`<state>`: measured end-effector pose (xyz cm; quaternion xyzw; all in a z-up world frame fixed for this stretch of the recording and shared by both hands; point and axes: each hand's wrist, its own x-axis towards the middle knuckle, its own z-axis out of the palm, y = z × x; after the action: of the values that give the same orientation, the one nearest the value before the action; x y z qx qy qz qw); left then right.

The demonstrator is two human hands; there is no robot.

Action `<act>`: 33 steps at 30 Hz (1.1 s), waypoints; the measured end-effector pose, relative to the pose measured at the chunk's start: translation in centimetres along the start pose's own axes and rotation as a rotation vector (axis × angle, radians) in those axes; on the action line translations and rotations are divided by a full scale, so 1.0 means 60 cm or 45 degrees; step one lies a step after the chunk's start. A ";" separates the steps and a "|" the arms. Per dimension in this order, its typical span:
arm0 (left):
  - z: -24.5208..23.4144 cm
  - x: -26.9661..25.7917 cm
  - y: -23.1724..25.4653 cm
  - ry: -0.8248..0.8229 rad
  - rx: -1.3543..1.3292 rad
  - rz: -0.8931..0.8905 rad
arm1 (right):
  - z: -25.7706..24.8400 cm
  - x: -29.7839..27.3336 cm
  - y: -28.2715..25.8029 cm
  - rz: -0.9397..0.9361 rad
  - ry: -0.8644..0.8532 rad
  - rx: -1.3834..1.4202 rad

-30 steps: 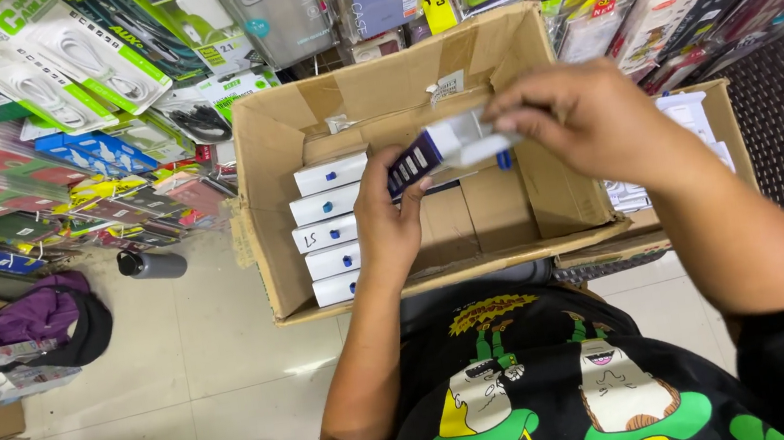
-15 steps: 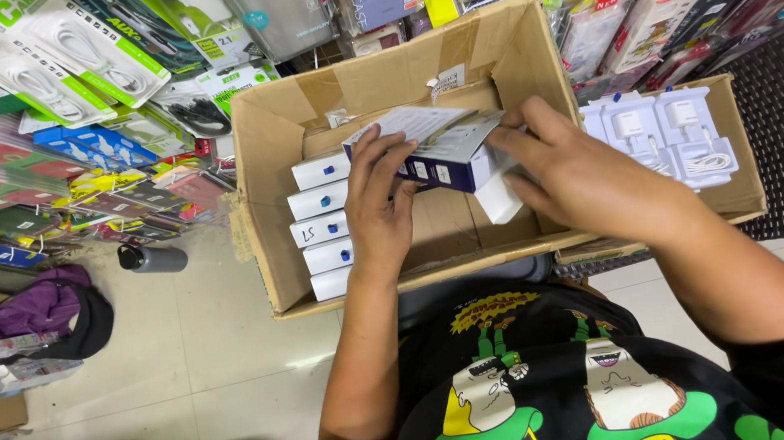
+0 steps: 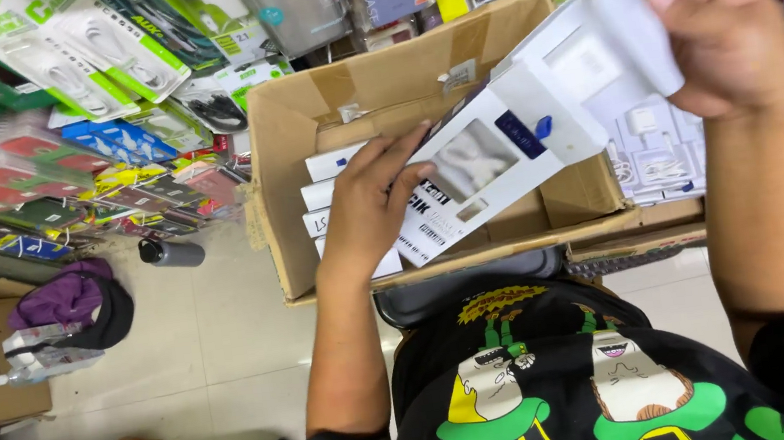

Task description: The person is unpacking phone chargers from cardboard boxes and inspecting the contents.

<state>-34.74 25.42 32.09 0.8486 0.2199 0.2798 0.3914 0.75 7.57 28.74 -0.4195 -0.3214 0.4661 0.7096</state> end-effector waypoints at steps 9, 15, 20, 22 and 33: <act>-0.021 -0.027 -0.025 0.011 -0.093 -0.239 | 0.107 0.001 -0.010 -0.115 0.000 0.436; -0.004 -0.031 -0.024 0.036 -0.107 -0.318 | 0.149 -0.024 0.084 -0.214 -0.046 0.594; -0.014 -0.032 -0.009 -0.028 -0.035 -0.434 | 0.123 -0.018 0.121 -0.170 0.236 0.405; -0.021 -0.038 -0.012 -0.048 0.035 -0.455 | 0.102 -0.014 0.126 -0.173 0.308 0.336; -0.020 -0.050 -0.043 0.116 -0.255 -0.464 | 0.018 -0.027 0.048 -0.462 0.467 0.491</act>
<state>-38.14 25.84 29.81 0.7382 0.3582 0.2631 0.5075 -1.86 7.02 26.50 -0.2903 -0.1635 0.3008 0.8936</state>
